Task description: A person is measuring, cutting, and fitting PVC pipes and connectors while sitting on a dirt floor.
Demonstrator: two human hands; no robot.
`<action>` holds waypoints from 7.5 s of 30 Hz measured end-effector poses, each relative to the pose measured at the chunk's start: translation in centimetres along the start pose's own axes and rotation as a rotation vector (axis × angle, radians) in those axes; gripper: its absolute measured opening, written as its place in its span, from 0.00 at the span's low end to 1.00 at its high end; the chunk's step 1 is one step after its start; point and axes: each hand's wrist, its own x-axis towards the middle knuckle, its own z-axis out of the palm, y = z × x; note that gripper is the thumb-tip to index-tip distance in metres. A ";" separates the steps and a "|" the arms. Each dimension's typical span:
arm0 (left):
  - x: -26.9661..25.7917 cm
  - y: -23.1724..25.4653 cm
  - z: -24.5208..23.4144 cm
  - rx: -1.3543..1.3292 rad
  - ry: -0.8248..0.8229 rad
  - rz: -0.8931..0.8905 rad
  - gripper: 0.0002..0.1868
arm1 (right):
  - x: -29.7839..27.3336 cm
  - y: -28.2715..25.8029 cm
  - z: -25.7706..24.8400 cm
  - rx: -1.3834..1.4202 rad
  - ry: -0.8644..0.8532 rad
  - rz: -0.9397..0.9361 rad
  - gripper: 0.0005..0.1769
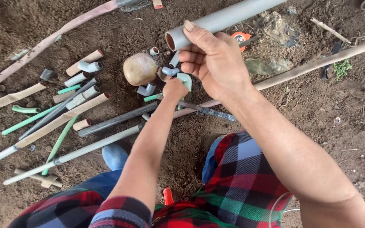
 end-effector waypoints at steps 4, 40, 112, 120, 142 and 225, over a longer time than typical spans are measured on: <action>-6.1 1.3 -12.4 -0.251 -0.123 -0.042 0.18 | 0.2 0.3 0.3 0.031 0.033 0.039 0.13; -21.8 -3.2 -24.5 -1.732 0.485 0.362 0.13 | 2.0 3.5 5.0 0.199 0.157 0.264 0.16; -21.6 -5.7 -26.9 -0.858 0.572 0.538 0.17 | 1.9 6.1 5.0 0.179 0.070 0.217 0.10; -21.0 -4.1 -25.1 -0.748 0.660 0.593 0.20 | 2.1 6.6 4.8 0.179 0.071 0.223 0.10; -19.6 -3.1 -25.0 -0.728 0.553 0.459 0.18 | 3.2 8.0 3.9 0.131 0.043 0.251 0.12; -22.0 -19.3 -29.6 -0.262 0.335 -0.020 0.23 | 0.8 4.5 6.8 0.114 0.309 0.100 0.05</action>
